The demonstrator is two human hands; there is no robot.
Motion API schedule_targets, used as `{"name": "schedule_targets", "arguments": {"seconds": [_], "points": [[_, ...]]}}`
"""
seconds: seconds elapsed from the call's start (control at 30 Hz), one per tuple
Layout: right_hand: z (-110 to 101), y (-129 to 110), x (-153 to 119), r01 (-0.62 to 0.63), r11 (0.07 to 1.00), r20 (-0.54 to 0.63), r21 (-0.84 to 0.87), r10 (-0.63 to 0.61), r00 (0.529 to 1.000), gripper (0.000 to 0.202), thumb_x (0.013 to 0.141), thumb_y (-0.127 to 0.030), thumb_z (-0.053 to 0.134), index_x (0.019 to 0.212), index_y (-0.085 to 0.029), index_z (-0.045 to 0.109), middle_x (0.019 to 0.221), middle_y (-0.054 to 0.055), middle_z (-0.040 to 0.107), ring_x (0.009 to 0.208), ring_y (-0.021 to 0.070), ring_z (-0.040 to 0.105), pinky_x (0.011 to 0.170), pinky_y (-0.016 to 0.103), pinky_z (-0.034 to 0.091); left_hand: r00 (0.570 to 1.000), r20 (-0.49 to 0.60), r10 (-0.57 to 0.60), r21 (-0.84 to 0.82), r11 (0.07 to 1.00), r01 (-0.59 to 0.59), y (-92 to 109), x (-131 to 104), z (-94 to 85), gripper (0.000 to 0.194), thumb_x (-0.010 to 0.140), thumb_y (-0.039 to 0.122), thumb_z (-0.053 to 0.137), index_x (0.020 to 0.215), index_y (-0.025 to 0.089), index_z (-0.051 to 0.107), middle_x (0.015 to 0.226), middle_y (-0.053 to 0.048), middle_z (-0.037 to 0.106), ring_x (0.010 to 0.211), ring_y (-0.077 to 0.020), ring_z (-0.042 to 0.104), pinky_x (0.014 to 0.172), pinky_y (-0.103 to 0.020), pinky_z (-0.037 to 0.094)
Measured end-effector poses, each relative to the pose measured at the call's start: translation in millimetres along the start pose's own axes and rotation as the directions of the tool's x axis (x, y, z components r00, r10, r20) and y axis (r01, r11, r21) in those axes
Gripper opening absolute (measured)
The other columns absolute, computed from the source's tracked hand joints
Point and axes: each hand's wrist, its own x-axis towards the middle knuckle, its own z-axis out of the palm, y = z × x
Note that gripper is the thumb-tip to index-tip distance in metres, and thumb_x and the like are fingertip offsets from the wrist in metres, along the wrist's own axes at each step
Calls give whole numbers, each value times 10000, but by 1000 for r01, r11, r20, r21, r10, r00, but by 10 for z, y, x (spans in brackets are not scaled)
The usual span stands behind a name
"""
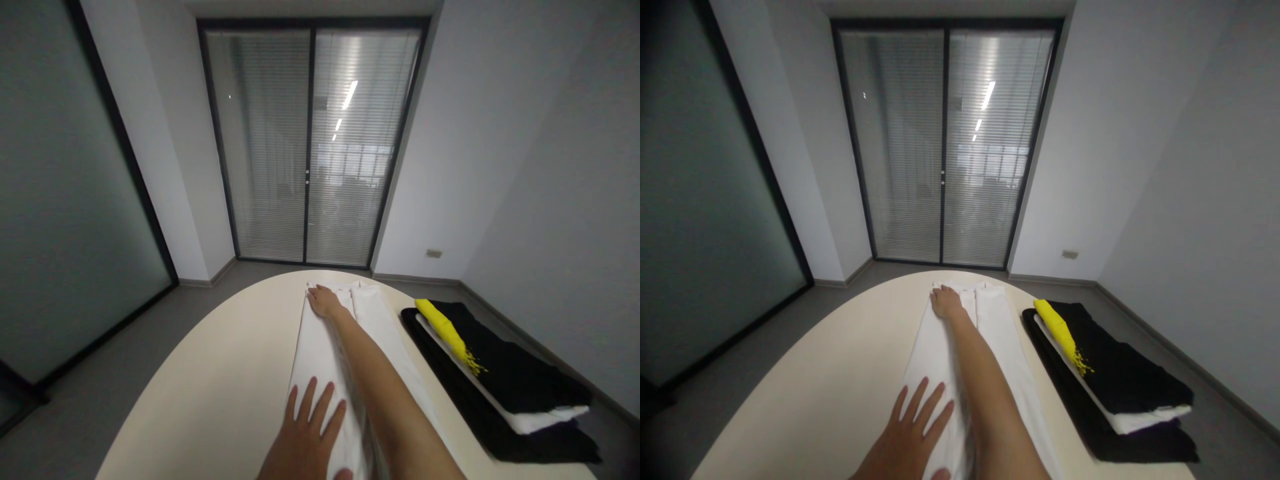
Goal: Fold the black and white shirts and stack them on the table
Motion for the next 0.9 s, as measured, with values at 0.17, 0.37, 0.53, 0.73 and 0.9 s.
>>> {"name": "schedule_targets", "arguments": {"seconds": [0.17,0.37,0.53,0.73,0.9], "points": [[-191,115,-226,-149,988,-88,-34,145,985,449,1016,-344,353,1432,-224,472,1502,119,463,1360,233,431,1071,354,364,996,-87,-20,-14,1000,19,120,-51,-204,765,854,564,585,1538,317,350,1628,-61,279,1501,-378,170,1219,-604,31],[-405,458,-580,-514,855,-118,-69,505,855,472,900,-303,547,1312,-72,568,1310,268,583,1217,348,574,944,442,465,986,-124,-108,-46,994,103,243,-83,-322,724,894,493,535,1553,274,331,1651,-27,203,1522,-341,85,1238,-548,103],[-443,586,-844,-552,831,-31,-69,551,834,367,835,-273,635,1144,-81,686,1143,244,688,1098,322,668,848,373,509,991,-113,-72,-21,997,70,267,-113,-330,712,914,487,512,1564,292,294,1652,-3,166,1521,-346,34,1231,-573,68],[-490,567,-956,-489,872,-69,-17,487,871,363,970,-379,448,1153,-165,678,1175,171,698,1077,269,678,818,321,501,990,-122,-66,-12,998,65,280,-128,-329,703,926,507,495,1564,291,292,1650,-2,168,1520,-348,35,1228,-580,63],[-451,459,-1056,-455,890,-63,-21,453,889,431,935,-494,490,1181,-181,656,1166,162,703,1070,282,677,837,350,501,991,-118,-67,-6,998,66,284,-139,-317,706,928,498,494,1568,293,277,1652,0,160,1519,-349,17,1225,-582,68]]}}
